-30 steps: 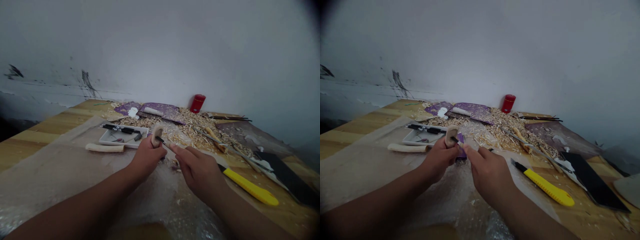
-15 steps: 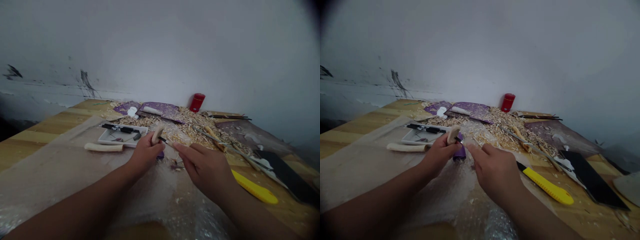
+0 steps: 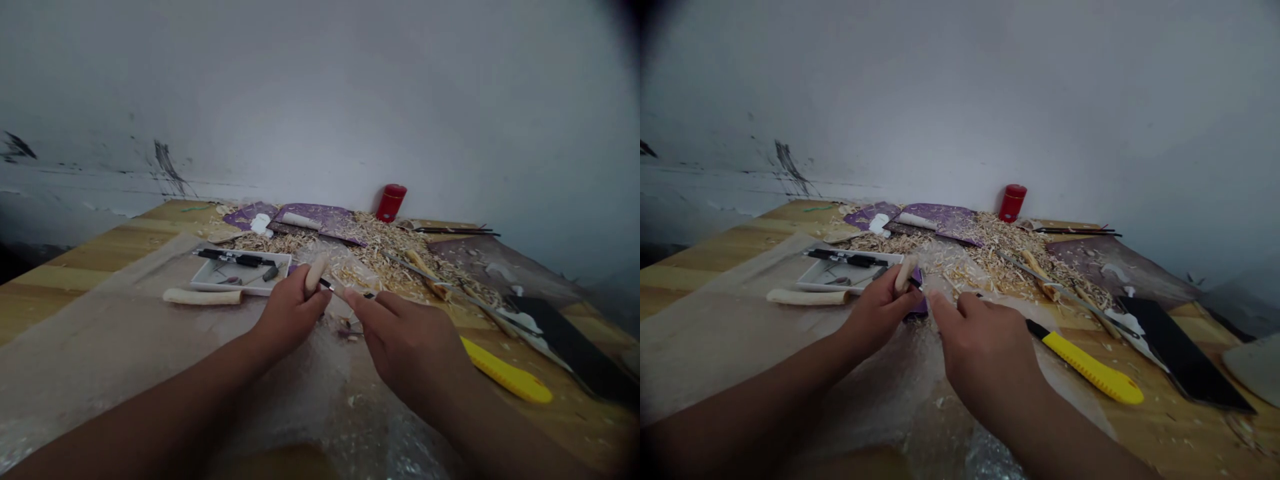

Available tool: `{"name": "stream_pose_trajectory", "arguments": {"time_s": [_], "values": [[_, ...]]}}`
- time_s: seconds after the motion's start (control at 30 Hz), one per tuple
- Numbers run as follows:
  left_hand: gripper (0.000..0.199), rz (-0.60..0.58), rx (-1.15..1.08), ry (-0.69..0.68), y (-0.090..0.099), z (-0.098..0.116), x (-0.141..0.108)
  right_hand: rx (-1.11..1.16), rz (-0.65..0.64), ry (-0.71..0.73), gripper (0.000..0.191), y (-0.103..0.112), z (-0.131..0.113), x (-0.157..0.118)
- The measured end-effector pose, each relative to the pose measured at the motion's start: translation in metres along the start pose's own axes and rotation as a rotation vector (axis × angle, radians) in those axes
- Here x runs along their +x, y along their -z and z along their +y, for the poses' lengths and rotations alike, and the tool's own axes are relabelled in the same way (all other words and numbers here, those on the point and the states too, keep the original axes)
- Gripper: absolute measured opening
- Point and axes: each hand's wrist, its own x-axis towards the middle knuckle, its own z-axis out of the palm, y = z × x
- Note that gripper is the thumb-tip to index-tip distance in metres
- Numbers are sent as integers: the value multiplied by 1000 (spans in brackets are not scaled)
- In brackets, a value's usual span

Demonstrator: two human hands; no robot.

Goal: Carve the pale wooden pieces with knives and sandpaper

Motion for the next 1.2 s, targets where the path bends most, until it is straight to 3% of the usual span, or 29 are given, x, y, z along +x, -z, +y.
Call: {"name": "stream_pose_trajectory", "arguments": {"time_s": [0.53, 0.8, 0.9, 1.2], "values": [[28, 5, -387, 90, -3, 9, -4, -103, 47, 93, 38, -1, -9, -5], [33, -99, -643, 208, -4, 4, -4, 205, 35, 22, 36, -4, -3, 2], [33, -78, -625, 207, -3, 4, -3, 306, 54, -10, 34, -4, 2, 3], [27, 16, -515, 117, 1, 2, 1, 262, 78, -29, 33, 3, 5, 1]]}}
